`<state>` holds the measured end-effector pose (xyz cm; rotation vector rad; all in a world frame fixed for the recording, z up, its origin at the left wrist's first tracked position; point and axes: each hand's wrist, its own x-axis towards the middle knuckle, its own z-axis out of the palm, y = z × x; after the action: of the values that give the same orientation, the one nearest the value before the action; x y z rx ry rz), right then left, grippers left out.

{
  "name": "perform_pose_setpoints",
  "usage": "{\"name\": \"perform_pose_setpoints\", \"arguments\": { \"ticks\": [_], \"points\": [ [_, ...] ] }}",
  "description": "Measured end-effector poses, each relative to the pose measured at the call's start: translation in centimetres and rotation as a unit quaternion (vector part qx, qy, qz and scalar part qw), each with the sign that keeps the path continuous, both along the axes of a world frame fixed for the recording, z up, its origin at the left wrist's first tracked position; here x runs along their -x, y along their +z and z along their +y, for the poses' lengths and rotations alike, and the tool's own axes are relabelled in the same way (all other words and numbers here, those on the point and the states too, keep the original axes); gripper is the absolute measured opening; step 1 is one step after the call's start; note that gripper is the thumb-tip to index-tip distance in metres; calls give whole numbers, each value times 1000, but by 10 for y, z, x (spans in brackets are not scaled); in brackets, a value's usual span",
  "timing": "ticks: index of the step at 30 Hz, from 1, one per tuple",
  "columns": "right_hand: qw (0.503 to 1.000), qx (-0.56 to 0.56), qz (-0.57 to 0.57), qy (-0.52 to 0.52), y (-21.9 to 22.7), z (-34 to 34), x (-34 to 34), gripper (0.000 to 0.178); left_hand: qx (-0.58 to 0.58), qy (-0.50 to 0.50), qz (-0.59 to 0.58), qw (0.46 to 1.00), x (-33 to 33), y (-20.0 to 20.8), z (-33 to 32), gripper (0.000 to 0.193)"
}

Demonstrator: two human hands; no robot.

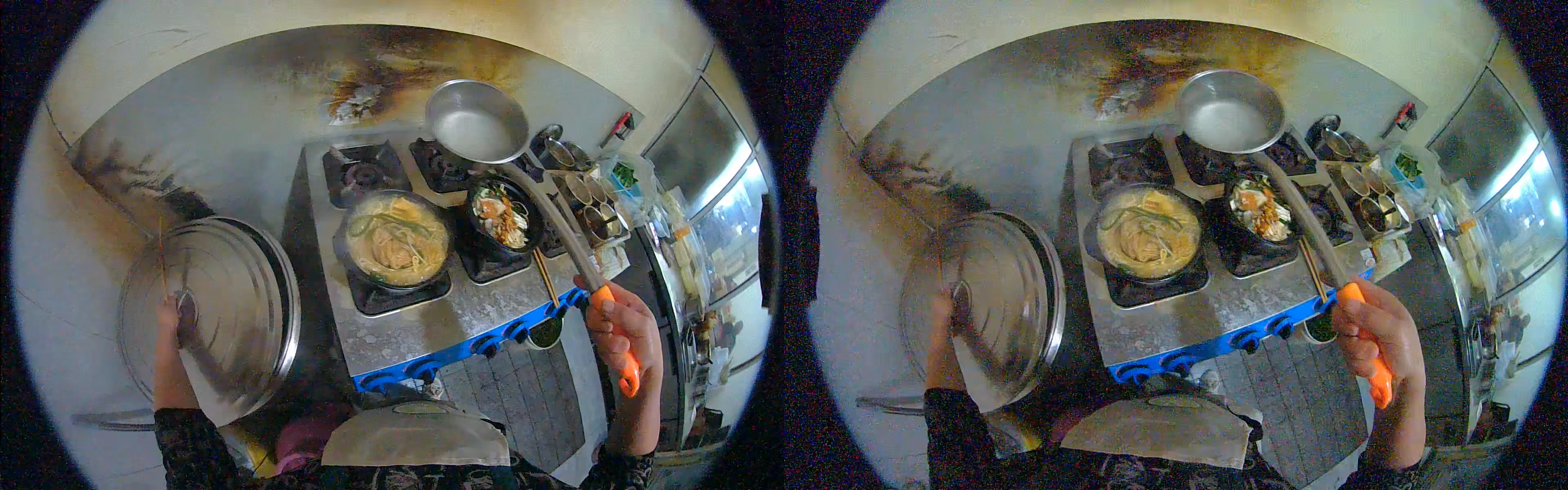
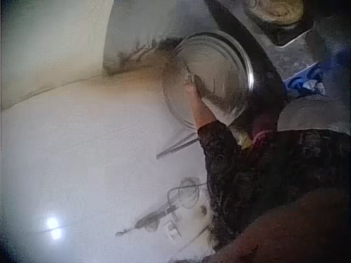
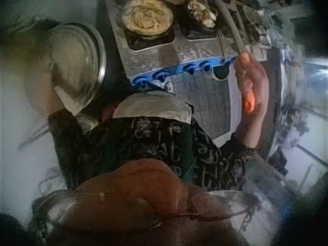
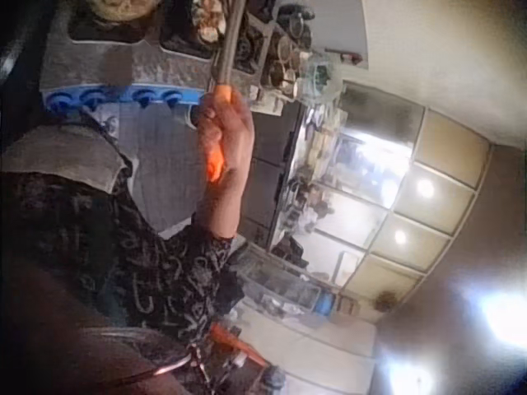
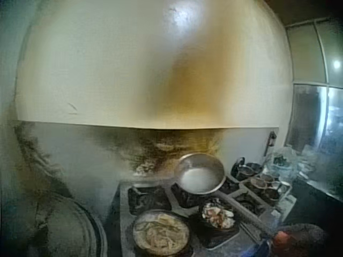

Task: The person retrieves noodles from a container under the stove and adds them to a pot of boiling liquid. They stir the noodles with chopsticks, add seasonings from various containers, and transfer the cooked noodles and broth into a serving bowl.

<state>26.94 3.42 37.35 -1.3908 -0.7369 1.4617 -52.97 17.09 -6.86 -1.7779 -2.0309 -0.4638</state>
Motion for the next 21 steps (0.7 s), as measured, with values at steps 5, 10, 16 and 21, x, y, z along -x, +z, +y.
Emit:
{"name": "perform_pose_setpoints", "arguments": {
  "ticks": [5, 10, 16, 21],
  "points": [
    [996, 7, -57, -62, -8, -24, -35, 37, 7, 129, -317, 939, -38, 13, 23, 46],
    [993, 14, -99, -62, -16, -33, -64, 36, -82, 118, -529, 837, -209, 149, -32, 44],
    [990, 16, -125, -56, -29, -41, -114, 36, -126, -21, -592, 796, -358, 179, -112, 30],
    [992, 17, -124, 2, -40, -34, -158, 16, 96, -30, -633, 767, -556, 195, -178, 22]
  ]
}}
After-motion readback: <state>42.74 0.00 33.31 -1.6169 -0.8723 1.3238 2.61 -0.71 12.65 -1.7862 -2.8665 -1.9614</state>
